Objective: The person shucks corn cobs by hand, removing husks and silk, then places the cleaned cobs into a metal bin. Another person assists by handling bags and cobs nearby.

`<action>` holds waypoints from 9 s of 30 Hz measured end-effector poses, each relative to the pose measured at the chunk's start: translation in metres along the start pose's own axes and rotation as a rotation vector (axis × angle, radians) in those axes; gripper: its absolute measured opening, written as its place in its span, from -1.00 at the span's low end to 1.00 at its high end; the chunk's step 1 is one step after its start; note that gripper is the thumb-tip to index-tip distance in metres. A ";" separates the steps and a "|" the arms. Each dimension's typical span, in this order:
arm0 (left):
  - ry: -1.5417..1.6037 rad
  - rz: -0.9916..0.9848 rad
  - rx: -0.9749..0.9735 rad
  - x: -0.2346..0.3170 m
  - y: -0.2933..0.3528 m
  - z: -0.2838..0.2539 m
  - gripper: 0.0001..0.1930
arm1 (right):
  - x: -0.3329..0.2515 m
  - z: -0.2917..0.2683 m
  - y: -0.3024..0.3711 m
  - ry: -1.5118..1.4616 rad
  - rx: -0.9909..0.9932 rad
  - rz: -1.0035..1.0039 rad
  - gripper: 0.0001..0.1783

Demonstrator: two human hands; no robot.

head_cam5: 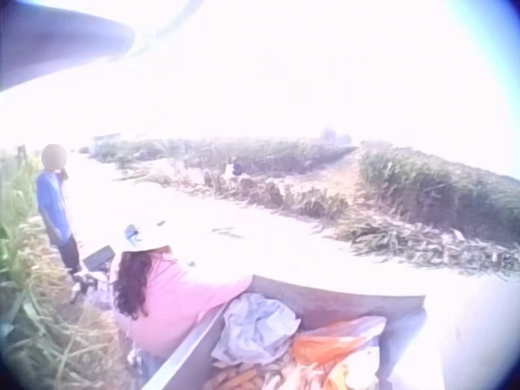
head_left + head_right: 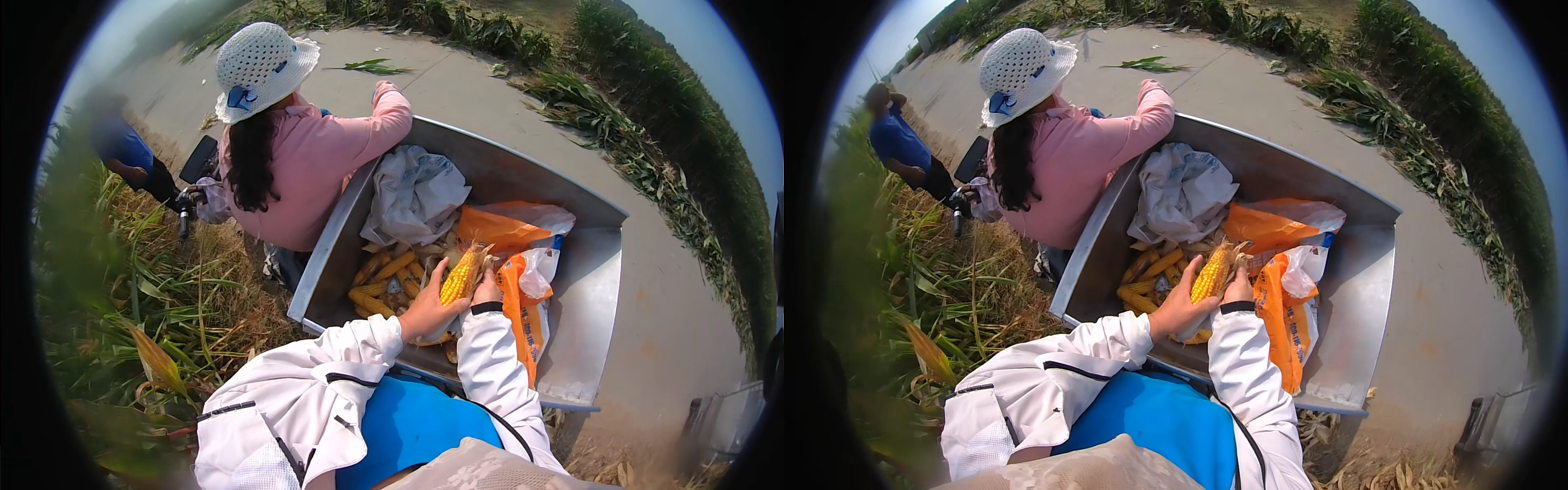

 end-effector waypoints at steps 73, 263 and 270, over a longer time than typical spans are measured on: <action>0.447 -0.326 -0.461 -0.028 0.036 -0.004 -0.68 | -0.054 -0.015 0.174 1.243 -0.415 -0.043 -0.71; -0.570 -0.236 -1.277 -0.381 0.045 0.114 -0.55 | -0.096 -0.186 0.185 1.756 0.363 -0.409 -0.84; -0.108 -0.242 -0.759 -0.200 -0.068 0.134 -0.52 | -0.098 -0.192 0.189 1.675 0.386 -0.430 -0.90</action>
Point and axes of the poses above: each hand's wrist, its own y-axis away from the middle knuckle, its own z-axis out of the palm, x = y × z, the point moved 10 cm from there along -y, towards the middle knuckle
